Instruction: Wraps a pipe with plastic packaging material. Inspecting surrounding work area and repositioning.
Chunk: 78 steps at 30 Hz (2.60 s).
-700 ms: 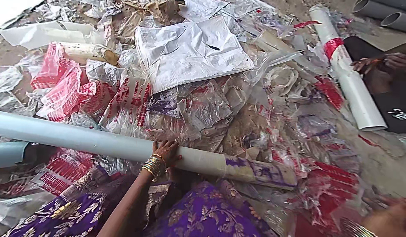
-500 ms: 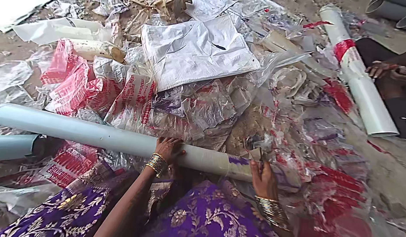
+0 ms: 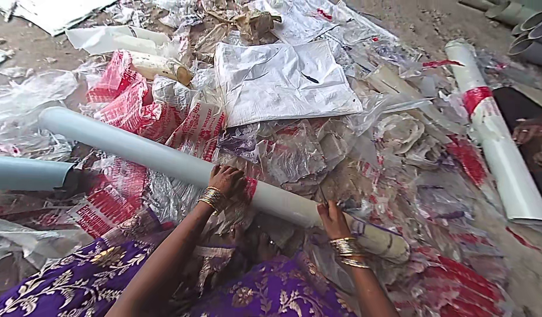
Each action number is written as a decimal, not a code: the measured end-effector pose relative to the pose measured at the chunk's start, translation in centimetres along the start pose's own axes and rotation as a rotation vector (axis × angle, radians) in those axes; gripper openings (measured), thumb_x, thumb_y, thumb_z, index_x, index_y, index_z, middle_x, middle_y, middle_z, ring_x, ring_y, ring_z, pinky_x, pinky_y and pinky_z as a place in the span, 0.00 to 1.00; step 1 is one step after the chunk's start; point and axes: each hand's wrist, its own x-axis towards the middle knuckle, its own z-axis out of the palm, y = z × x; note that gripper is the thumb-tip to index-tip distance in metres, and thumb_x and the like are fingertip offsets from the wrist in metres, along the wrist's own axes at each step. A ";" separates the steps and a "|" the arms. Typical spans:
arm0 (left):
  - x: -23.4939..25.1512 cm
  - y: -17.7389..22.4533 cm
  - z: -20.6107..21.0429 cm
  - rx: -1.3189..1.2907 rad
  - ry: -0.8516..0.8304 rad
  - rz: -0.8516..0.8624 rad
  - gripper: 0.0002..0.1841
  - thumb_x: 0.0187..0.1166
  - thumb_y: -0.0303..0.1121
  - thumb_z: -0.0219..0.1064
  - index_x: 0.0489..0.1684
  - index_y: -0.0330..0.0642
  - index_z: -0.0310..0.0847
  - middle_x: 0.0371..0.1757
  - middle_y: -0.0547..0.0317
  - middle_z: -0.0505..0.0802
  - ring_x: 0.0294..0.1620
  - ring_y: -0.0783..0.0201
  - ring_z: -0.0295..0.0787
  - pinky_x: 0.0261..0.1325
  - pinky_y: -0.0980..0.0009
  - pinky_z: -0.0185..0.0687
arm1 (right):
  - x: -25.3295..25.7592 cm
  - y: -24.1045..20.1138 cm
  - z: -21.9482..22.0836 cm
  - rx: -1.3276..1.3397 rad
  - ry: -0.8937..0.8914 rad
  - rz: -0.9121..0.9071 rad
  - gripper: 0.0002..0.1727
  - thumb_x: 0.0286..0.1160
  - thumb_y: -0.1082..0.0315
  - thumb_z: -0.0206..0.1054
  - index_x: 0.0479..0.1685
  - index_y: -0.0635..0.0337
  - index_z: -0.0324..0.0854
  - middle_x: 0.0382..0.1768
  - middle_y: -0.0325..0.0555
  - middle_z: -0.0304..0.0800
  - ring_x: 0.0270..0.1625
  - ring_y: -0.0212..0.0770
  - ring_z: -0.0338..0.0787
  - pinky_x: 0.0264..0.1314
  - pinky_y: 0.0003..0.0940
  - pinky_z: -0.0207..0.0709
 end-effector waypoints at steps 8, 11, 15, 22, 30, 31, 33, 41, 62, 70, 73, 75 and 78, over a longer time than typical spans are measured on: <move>3.7 1.5 -1.1 0.104 -0.071 -0.134 0.29 0.94 0.50 0.41 0.67 0.42 0.86 0.67 0.42 0.91 0.78 0.42 0.79 0.86 0.39 0.52 | 2.2 -4.6 -4.1 -0.069 -0.218 -0.186 0.18 0.88 0.64 0.60 0.54 0.72 0.87 0.30 0.55 0.92 0.33 0.51 0.91 0.48 0.52 0.82; 5.2 1.6 -1.7 0.066 -0.102 -0.159 0.27 0.94 0.50 0.43 0.73 0.47 0.83 0.70 0.42 0.90 0.77 0.42 0.81 0.85 0.39 0.57 | 3.4 -7.1 -3.5 -0.310 -0.214 -0.388 0.19 0.89 0.62 0.57 0.60 0.63 0.90 0.41 0.57 0.97 0.48 0.60 0.95 0.63 0.64 0.77; 5.6 2.1 -2.2 0.080 -0.127 -0.194 0.29 0.95 0.49 0.40 0.73 0.42 0.81 0.70 0.39 0.89 0.78 0.42 0.81 0.85 0.40 0.58 | 5.2 -11.3 -0.8 -0.565 -0.135 -0.544 0.17 0.87 0.59 0.57 0.51 0.55 0.93 0.52 0.59 0.93 0.59 0.67 0.89 0.68 0.73 0.65; 4.8 1.9 -1.6 0.115 -0.090 -0.218 0.28 0.95 0.47 0.39 0.75 0.42 0.79 0.72 0.40 0.88 0.80 0.44 0.79 0.87 0.44 0.57 | 5.9 -17.0 3.9 -0.551 -0.247 -0.410 0.22 0.81 0.78 0.54 0.65 0.55 0.89 0.63 0.59 0.89 0.71 0.64 0.83 0.83 0.78 0.45; 4.2 2.2 -1.7 0.127 -0.085 -0.202 0.28 0.94 0.46 0.39 0.75 0.41 0.80 0.73 0.41 0.88 0.80 0.44 0.78 0.87 0.44 0.56 | 6.4 -18.7 5.4 -0.601 -0.316 -0.398 0.20 0.86 0.74 0.51 0.67 0.63 0.85 0.63 0.65 0.88 0.73 0.67 0.81 0.83 0.75 0.49; 4.1 2.1 -1.6 0.125 -0.078 -0.198 0.28 0.94 0.46 0.39 0.74 0.41 0.80 0.72 0.41 0.88 0.80 0.44 0.78 0.87 0.44 0.56 | 6.4 -19.0 5.4 -0.609 -0.330 -0.389 0.20 0.86 0.75 0.51 0.66 0.65 0.85 0.63 0.66 0.87 0.74 0.67 0.80 0.83 0.75 0.48; 4.1 2.1 -1.5 0.122 -0.067 -0.193 0.28 0.94 0.46 0.39 0.73 0.41 0.81 0.71 0.41 0.89 0.80 0.44 0.79 0.87 0.44 0.56 | 6.5 -19.5 5.5 -0.615 -0.345 -0.384 0.20 0.86 0.76 0.51 0.64 0.66 0.86 0.67 0.65 0.86 0.75 0.68 0.79 0.83 0.74 0.48; 4.2 2.2 -1.8 0.111 -0.077 -0.191 0.28 0.94 0.46 0.40 0.72 0.41 0.82 0.71 0.41 0.89 0.80 0.43 0.79 0.87 0.44 0.56 | 6.3 -19.3 7.3 -0.453 -0.191 -0.447 0.17 0.82 0.74 0.56 0.51 0.61 0.94 0.69 0.58 0.87 0.73 0.64 0.81 0.82 0.75 0.47; 4.5 2.3 -1.7 0.123 -0.070 -0.213 0.28 0.94 0.46 0.39 0.71 0.41 0.83 0.69 0.42 0.90 0.78 0.45 0.81 0.86 0.45 0.58 | 5.2 -18.1 11.0 -0.509 0.272 -0.558 0.10 0.68 0.78 0.65 0.36 0.62 0.94 0.56 0.51 0.95 0.58 0.57 0.92 0.64 0.66 0.71; 4.2 2.2 -1.7 0.118 -0.065 -0.216 0.28 0.94 0.45 0.40 0.71 0.38 0.82 0.69 0.39 0.90 0.78 0.44 0.81 0.87 0.45 0.57 | 5.2 -15.1 10.6 -0.527 0.391 -0.670 0.09 0.64 0.77 0.69 0.34 0.59 0.95 0.52 0.46 0.98 0.50 0.54 0.94 0.55 0.60 0.75; 4.3 2.2 -1.7 0.126 -0.081 -0.219 0.29 0.94 0.46 0.39 0.72 0.38 0.82 0.70 0.39 0.89 0.79 0.44 0.80 0.87 0.45 0.57 | 5.4 -13.2 9.5 -0.557 0.404 -0.673 0.07 0.62 0.78 0.70 0.27 0.58 0.93 0.51 0.45 0.98 0.48 0.54 0.94 0.53 0.60 0.75; 4.4 2.1 -1.7 0.127 -0.085 -0.224 0.29 0.94 0.46 0.39 0.72 0.39 0.82 0.70 0.40 0.89 0.79 0.44 0.80 0.87 0.45 0.56 | 5.5 -11.9 8.8 -0.557 0.389 -0.658 0.06 0.60 0.79 0.70 0.25 0.60 0.91 0.50 0.46 0.98 0.48 0.55 0.94 0.53 0.62 0.75; 4.3 2.0 -1.4 0.137 -0.072 -0.224 0.28 0.94 0.45 0.39 0.70 0.39 0.83 0.68 0.39 0.90 0.78 0.44 0.81 0.86 0.45 0.58 | 5.4 -9.9 7.5 -0.551 0.352 -0.616 0.07 0.60 0.80 0.70 0.25 0.61 0.92 0.49 0.47 0.97 0.47 0.57 0.93 0.54 0.65 0.74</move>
